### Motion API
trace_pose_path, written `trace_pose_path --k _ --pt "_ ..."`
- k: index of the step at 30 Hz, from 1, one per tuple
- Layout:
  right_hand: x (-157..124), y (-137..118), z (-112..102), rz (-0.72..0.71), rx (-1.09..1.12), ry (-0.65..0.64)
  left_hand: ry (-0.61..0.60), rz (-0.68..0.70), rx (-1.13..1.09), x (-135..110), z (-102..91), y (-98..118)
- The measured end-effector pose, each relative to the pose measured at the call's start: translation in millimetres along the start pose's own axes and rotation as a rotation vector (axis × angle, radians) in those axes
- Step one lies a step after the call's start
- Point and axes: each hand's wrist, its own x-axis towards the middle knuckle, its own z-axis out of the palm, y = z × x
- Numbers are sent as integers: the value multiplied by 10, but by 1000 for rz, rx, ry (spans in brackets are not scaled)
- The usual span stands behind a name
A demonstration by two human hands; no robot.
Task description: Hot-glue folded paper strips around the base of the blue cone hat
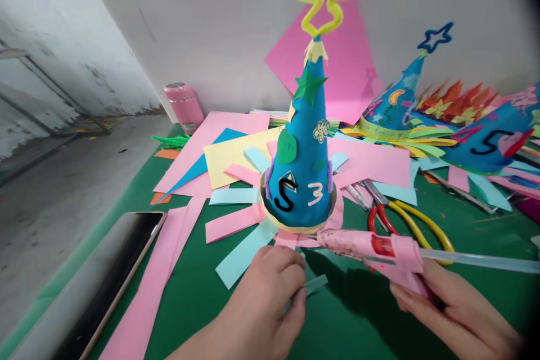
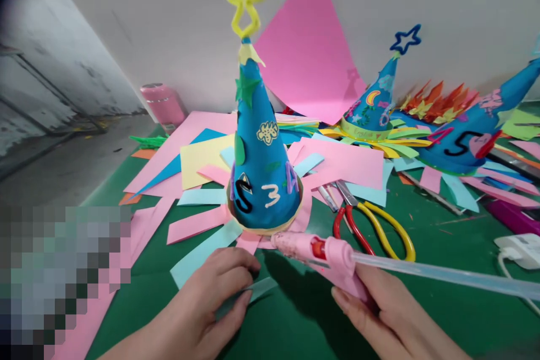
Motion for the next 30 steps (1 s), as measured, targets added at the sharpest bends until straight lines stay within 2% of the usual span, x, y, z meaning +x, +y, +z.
trace_pose_path --k 3,7,11,16,23,30 --pt "29 33 -20 37 -97 -191 27 26 44 -19 32 -87" --pt "78 44 -70 51 -174 -305 72 52 145 -61 105 -187" --pt "86 66 -15 27 -187 -346 167 75 286 -80 216 -250" --pt "78 153 20 14 -181 -311 229 60 359 -77 285 -274" --pt "104 105 62 -71 -240 -376 124 53 315 -56 216 -283" --pt "-30 453 59 -33 -263 -266 -55 -8 338 -30 51 -165"
